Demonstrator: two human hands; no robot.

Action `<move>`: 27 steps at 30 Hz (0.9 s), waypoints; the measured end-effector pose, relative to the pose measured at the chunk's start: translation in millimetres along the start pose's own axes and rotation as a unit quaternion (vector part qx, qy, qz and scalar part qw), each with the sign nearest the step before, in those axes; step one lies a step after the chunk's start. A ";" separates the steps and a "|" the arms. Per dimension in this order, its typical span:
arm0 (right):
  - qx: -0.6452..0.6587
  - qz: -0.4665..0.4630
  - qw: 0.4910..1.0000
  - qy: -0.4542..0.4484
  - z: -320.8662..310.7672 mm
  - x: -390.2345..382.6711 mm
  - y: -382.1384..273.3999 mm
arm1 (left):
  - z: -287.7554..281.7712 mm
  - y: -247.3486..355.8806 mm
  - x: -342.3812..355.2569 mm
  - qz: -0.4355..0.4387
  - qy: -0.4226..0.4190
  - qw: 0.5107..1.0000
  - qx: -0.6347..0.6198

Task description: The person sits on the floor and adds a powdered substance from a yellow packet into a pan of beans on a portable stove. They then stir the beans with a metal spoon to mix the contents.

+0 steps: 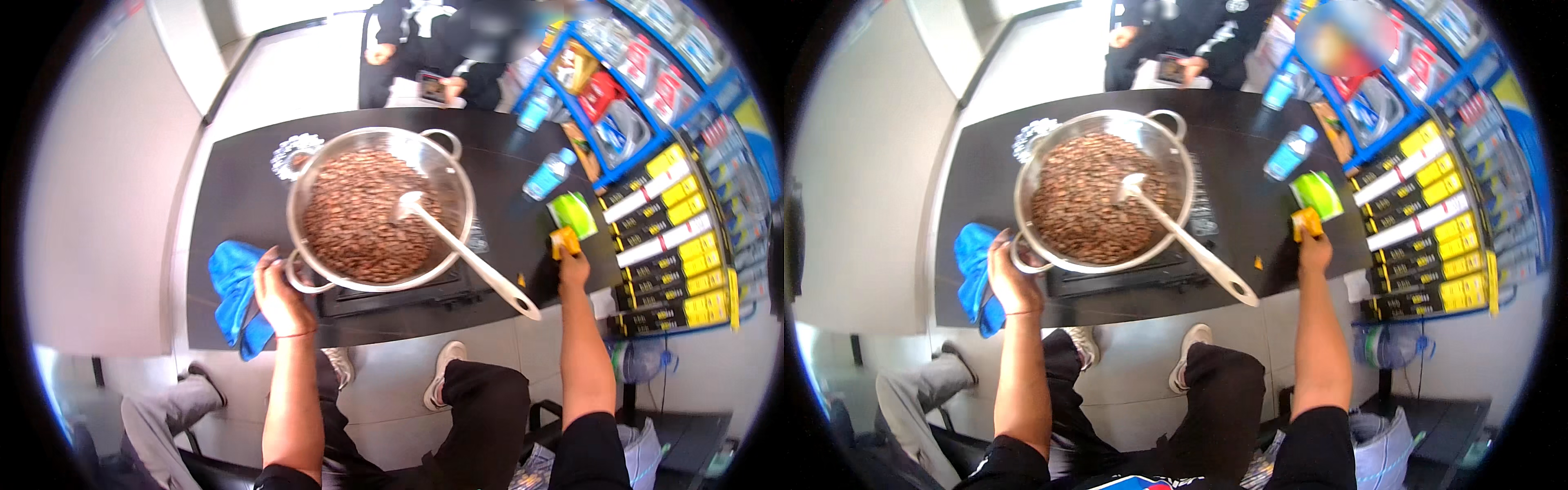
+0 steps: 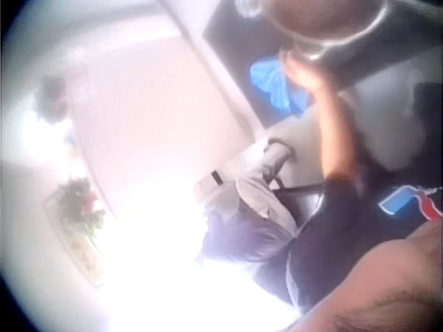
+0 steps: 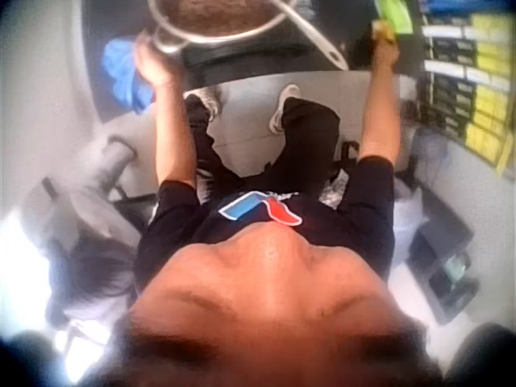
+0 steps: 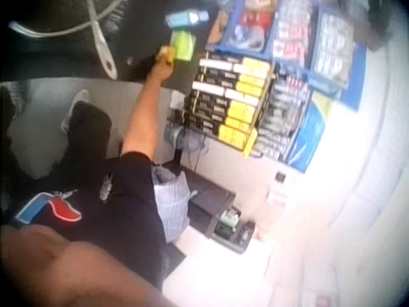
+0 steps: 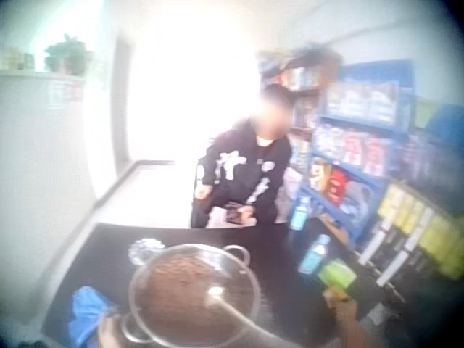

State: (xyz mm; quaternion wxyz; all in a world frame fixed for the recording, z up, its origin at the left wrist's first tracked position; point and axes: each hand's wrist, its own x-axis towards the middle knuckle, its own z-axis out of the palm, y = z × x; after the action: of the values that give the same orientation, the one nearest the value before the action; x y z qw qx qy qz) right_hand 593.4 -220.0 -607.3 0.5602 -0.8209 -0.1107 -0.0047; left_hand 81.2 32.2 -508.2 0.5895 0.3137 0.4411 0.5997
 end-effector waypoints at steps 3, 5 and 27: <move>0.057 0.052 0.992 -0.103 3.2 -63.3 -58.2 | -27.9 12.0 5.2 0.006 0.033 0.999 -0.040; 0.128 0.036 0.984 -0.122 -16.8 -84.1 -103.8 | -24.1 17.0 4.0 0.002 0.023 0.998 -0.063; -0.170 -0.420 0.785 -0.423 127.2 -265.9 -375.8 | -34.3 23.3 0.7 -0.091 -0.037 0.988 -0.118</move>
State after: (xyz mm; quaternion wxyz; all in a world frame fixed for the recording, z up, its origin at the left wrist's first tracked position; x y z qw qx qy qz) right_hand 249.0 -19.1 -344.4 0.2508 -0.6950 -0.6679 0.0895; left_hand 40.3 29.3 -501.6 0.6904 0.2226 0.3722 0.5790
